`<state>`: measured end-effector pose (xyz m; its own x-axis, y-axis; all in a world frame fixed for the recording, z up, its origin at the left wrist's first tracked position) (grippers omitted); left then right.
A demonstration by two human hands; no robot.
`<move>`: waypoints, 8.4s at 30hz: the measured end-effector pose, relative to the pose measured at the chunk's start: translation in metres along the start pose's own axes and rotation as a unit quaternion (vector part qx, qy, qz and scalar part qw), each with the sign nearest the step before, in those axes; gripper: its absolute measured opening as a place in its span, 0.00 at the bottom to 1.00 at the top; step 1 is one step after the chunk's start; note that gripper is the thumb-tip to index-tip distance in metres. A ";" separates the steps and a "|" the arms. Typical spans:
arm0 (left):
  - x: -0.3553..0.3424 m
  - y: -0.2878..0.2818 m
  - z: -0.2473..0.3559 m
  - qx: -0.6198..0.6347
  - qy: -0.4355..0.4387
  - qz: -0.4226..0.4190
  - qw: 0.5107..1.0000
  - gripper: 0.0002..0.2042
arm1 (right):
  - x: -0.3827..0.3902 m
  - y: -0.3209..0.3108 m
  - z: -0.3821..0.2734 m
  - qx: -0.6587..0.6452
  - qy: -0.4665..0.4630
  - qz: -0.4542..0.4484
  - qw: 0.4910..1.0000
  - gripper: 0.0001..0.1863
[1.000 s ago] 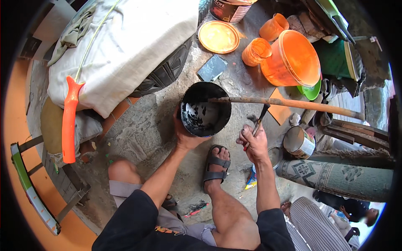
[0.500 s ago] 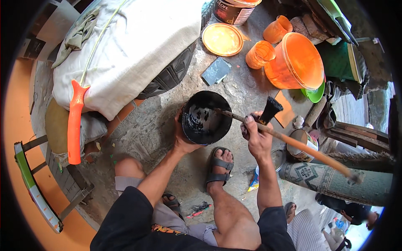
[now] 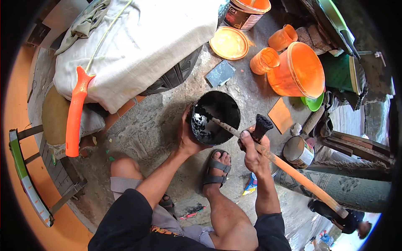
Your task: The person sits on the floor and mixes black paint in a bucket using a wooden stick. They also use a paintbrush to scrape the sides of the bucket and stir the contents.
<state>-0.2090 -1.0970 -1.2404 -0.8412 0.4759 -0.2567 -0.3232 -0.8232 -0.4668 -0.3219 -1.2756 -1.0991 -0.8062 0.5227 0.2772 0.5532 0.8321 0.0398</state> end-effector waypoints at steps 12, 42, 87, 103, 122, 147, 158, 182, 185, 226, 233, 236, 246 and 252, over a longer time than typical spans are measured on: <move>0.003 0.006 0.010 -0.001 -0.004 -0.013 1.000 0.69 | 0.006 -0.009 0.019 -0.041 -0.045 0.098 0.993 0.08; 0.000 0.013 0.019 0.007 0.043 -0.086 0.995 0.67 | 0.033 -0.041 -0.024 0.178 -0.010 0.124 0.976 0.15; 0.007 0.010 0.031 -0.025 0.074 -0.033 0.996 0.61 | 0.047 -0.024 -0.030 0.103 0.073 0.078 0.989 0.11; 0.011 0.011 0.024 -0.030 0.092 -0.050 0.994 0.66 | 0.046 -0.032 -0.017 0.055 0.069 0.090 0.992 0.11; 0.011 0.010 0.023 -0.039 0.092 -0.054 0.994 0.65 | 0.052 -0.046 -0.017 0.050 -0.011 0.181 0.982 0.10; 0.008 0.012 0.026 -0.050 0.099 -0.057 0.992 0.64 | 0.067 -0.055 -0.031 -0.026 0.051 0.184 0.981 0.10; 0.010 0.019 0.023 -0.024 0.092 -0.059 0.994 0.63 | 0.069 -0.053 -0.035 -0.043 0.076 0.187 0.978 0.10; 0.009 0.019 0.031 -0.069 0.102 -0.062 0.990 0.63 | 0.057 -0.046 -0.024 0.116 0.082 0.155 0.978 0.17; 0.009 0.018 0.029 -0.079 0.102 -0.063 0.990 0.63 | 0.052 -0.039 -0.037 0.185 0.119 0.120 0.968 0.17; 0.011 0.021 0.030 -0.059 0.104 -0.056 0.991 0.61 | 0.061 -0.056 -0.039 0.129 0.042 0.163 0.977 0.13; 0.011 0.021 0.032 -0.055 0.096 -0.062 0.992 0.62 | 0.056 -0.050 -0.026 0.129 0.086 0.124 0.980 0.14; 0.010 0.022 0.031 -0.050 0.109 -0.059 0.991 0.62 | 0.054 -0.044 -0.031 0.155 0.028 0.134 0.978 0.14; 0.013 0.022 0.028 -0.037 0.078 -0.076 0.993 0.65 | 0.056 -0.045 -0.033 0.147 0.050 0.159 0.975 0.14; 0.010 0.021 0.032 -0.051 0.084 -0.077 0.992 0.65 | 0.054 -0.047 -0.035 0.184 0.085 0.153 0.967 0.15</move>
<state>-0.2386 -1.1197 -1.2260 -0.6980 0.6458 -0.3094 -0.3894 -0.7049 -0.5928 -0.3842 -1.2927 -1.0520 -0.5525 0.7433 0.3773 0.6239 0.6689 -0.4042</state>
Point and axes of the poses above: each hand's wrist, its own x-axis away from the middle knuckle, its own y-axis out of the palm, z = x × y, the point moved 3 cm from there along -x, towards the middle knuckle, and after that the axes turned 15 degrees about -x, right-handed, at the moved point
